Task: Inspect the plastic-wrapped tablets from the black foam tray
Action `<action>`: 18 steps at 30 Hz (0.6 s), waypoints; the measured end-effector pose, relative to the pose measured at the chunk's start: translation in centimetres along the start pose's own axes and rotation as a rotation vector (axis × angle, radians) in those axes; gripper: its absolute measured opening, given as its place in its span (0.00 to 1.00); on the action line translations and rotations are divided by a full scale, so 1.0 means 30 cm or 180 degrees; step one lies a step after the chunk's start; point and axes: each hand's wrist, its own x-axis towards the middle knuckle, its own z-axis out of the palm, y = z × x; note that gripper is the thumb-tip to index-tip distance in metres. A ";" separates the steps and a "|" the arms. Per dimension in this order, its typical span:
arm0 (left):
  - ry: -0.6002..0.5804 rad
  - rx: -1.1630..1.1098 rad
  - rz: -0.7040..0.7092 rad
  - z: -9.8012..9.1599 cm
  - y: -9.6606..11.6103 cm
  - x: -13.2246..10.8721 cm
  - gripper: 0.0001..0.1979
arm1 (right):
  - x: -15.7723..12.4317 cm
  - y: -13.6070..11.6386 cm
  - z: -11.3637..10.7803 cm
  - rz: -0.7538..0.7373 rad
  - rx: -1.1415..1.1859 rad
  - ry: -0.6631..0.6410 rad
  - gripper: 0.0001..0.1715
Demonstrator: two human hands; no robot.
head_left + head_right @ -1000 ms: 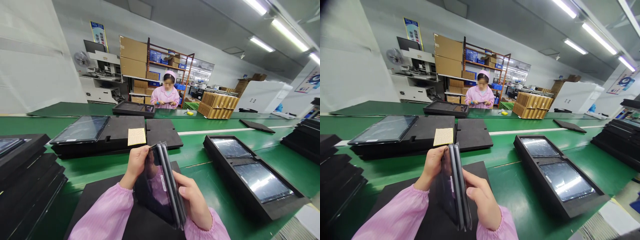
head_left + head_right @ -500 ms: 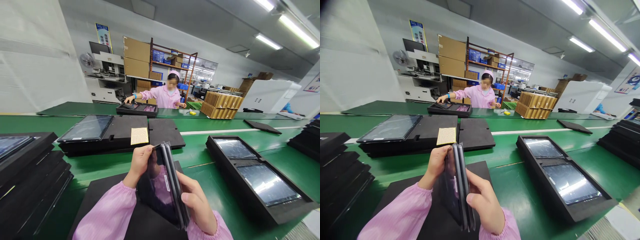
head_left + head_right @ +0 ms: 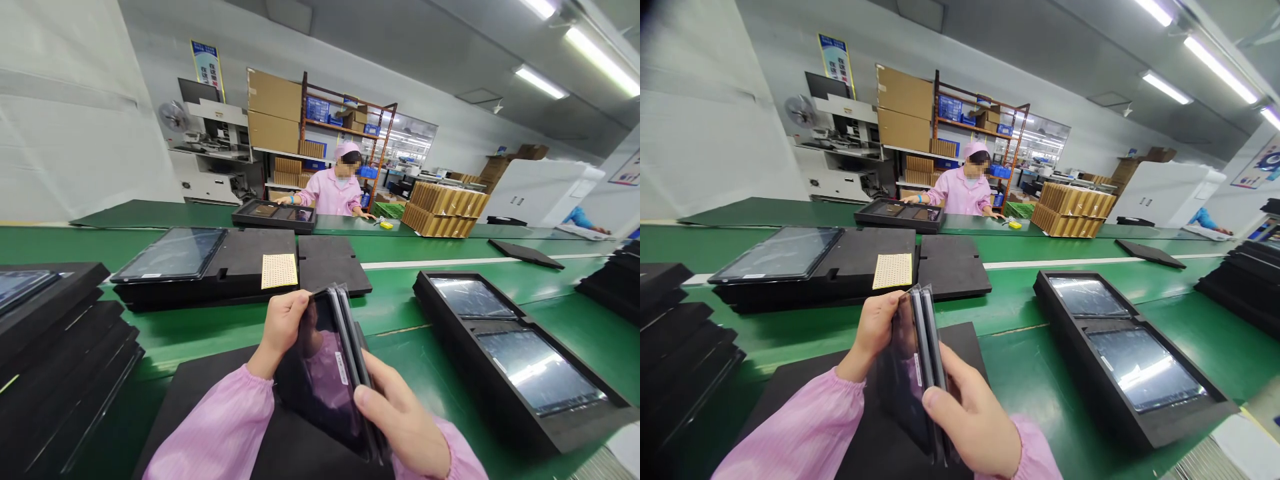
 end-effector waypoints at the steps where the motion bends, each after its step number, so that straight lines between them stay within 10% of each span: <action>1: 0.0007 0.0014 -0.0006 -0.001 -0.002 -0.001 0.37 | 0.000 -0.012 -0.008 0.0125 -0.0057 -0.0168 0.32; 18: -0.0154 -0.0065 -0.0052 0.020 -0.027 -0.015 0.31 | 0.000 0.001 -0.029 0.0521 0.0641 -0.0182 0.28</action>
